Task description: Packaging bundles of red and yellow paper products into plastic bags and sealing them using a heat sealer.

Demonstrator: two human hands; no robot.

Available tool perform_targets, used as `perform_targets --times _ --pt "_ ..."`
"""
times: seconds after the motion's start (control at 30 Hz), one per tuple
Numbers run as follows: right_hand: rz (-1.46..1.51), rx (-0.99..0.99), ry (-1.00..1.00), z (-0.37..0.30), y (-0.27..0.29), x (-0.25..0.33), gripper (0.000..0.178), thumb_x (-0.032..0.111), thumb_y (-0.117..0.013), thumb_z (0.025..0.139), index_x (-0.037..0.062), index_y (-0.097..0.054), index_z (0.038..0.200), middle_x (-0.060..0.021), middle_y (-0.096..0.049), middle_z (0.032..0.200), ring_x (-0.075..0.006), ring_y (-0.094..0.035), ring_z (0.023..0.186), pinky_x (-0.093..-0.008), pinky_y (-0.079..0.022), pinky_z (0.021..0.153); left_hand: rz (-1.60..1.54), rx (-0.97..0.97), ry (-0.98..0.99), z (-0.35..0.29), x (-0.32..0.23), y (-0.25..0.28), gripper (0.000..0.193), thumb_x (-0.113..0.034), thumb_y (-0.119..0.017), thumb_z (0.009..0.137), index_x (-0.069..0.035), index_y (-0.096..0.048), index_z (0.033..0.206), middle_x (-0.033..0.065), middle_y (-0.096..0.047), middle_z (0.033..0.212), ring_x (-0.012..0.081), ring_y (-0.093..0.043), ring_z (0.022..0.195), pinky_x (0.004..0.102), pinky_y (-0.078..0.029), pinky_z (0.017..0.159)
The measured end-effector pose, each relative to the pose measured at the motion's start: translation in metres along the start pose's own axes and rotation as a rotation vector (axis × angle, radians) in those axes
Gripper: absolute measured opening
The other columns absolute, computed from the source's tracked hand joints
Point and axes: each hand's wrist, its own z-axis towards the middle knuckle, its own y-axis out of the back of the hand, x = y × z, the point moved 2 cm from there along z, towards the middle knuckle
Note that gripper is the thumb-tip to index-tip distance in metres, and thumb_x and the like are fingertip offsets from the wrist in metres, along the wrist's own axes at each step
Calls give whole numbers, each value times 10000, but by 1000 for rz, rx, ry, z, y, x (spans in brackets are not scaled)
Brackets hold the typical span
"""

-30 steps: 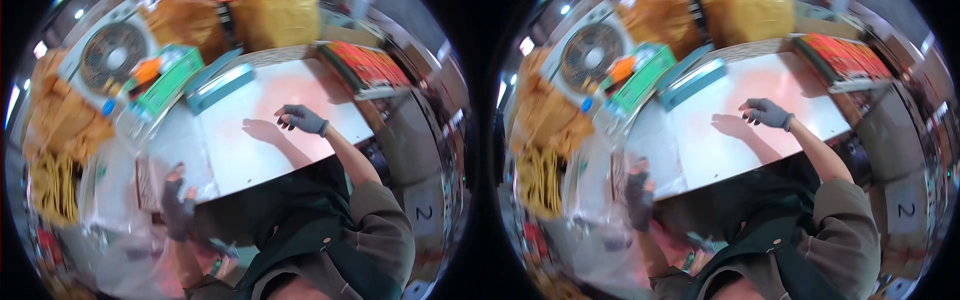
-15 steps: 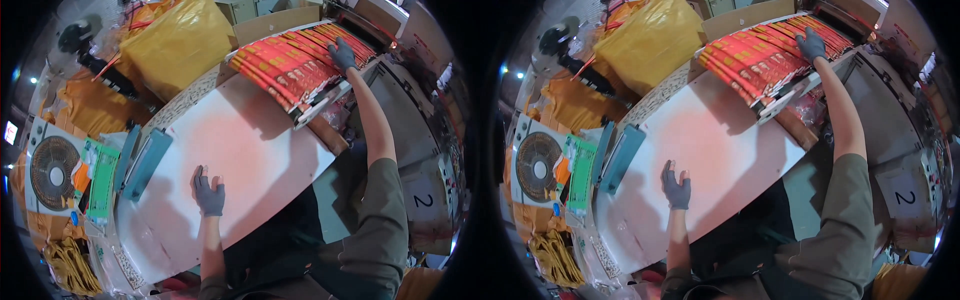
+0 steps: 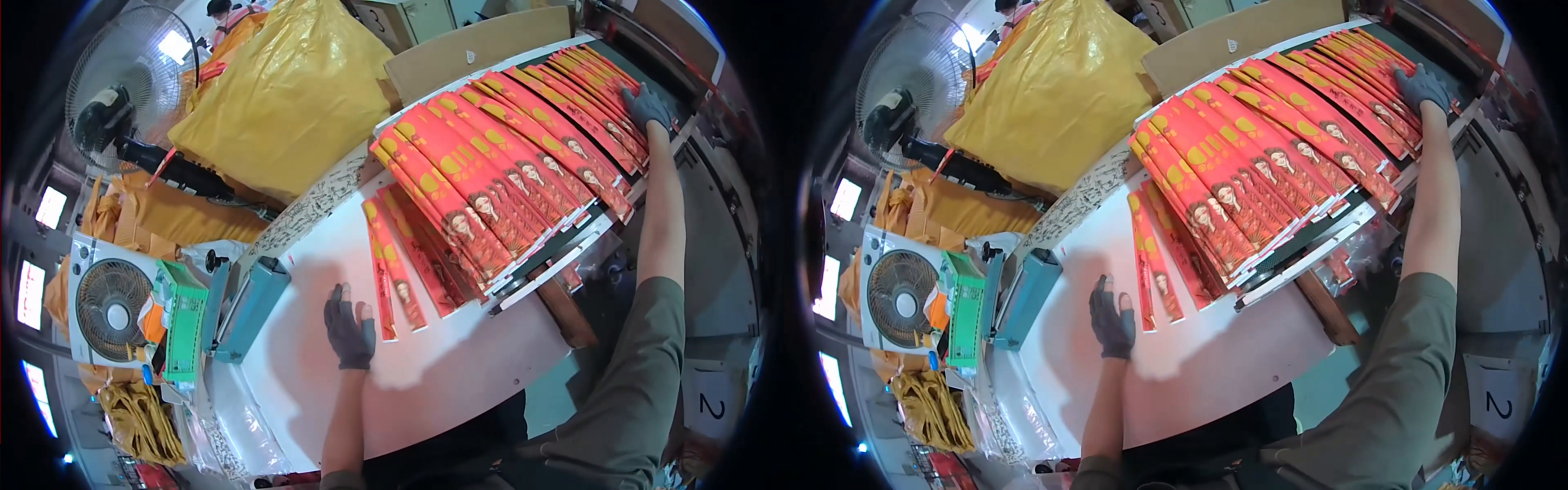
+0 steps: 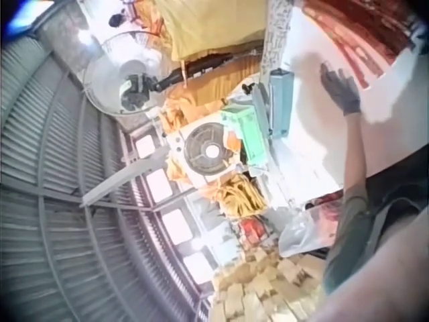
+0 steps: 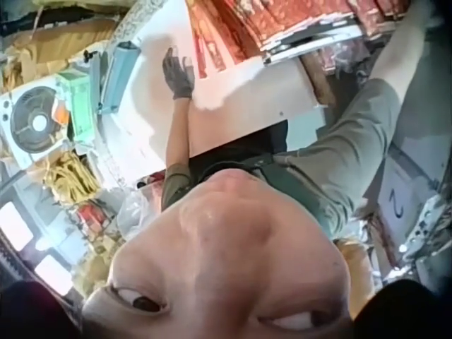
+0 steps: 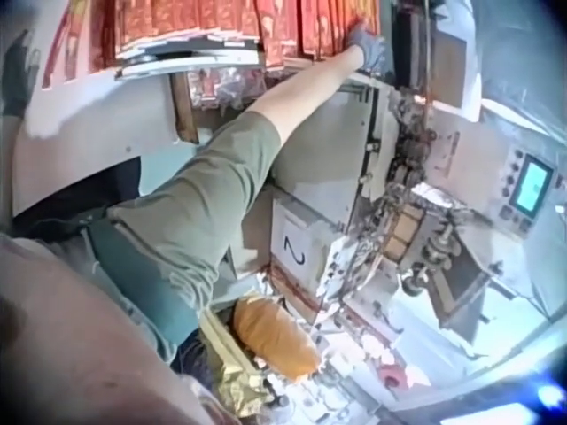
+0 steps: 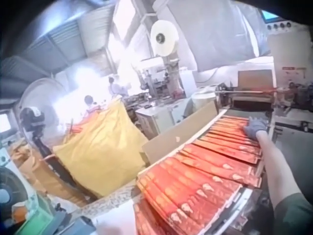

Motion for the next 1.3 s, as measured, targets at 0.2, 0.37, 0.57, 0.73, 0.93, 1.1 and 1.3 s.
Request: perform_targets --times 0.2,0.37,0.57,0.73,0.93,1.1,1.3 --pt "140 62 447 -36 36 37 669 633 -424 833 24 -669 963 -225 -641 941 -375 -599 925 -418 -443 837 -115 222 -264 15 -20 1 412 -201 -461 895 -16 -486 1262 188 -488 1302 376 -419 1230 477 -275 1049" --pt "238 237 697 -141 88 112 764 718 -606 658 27 -676 977 -215 -654 846 -344 -633 816 -404 -472 738 -269 83 -200 19 -27 1 441 -252 -451 917 -18 -464 1290 193 -470 1320 371 -402 1255 441 -317 1037" --pt "424 437 938 -265 119 178 723 687 -607 675 -7 -672 866 -206 -644 762 -318 -635 749 -398 -470 702 -458 -262 175 10 8 -12 442 -246 -451 946 37 -436 1285 226 -444 1327 334 -410 1261 385 -359 1014" --pt "552 515 1166 -377 131 221 694 669 -540 744 -12 -651 825 -242 -626 774 -388 -615 770 -427 -469 735 -482 -214 295 5 25 5 546 -299 -521 912 31 -389 1327 240 -393 1367 340 -375 1281 370 -305 1053" --pt "646 79 750 -404 10 257 733 576 -488 850 -55 -488 1223 -290 -602 1017 -396 -574 1010 -407 -464 841 -253 -138 339 -5 61 22 745 -412 -627 838 25 -334 1367 235 -354 1396 328 -379 1283 365 -313 1052" --pt "783 340 662 -389 -31 258 959 632 -605 726 -78 -349 1317 -287 -580 1115 -344 -589 1049 -374 -464 877 -850 -47 490 15 53 42 622 -333 -654 842 63 -436 1269 163 -514 1237 208 -509 1114 285 -405 934" --pt "1064 993 693 -494 9 252 1080 568 -750 622 -64 -263 1350 -251 -544 1179 -319 -565 1083 -350 -450 920 -1699 275 865 -24 19 25 456 -307 -641 851 -14 -550 1188 107 -613 1064 156 -585 960 287 -469 834"
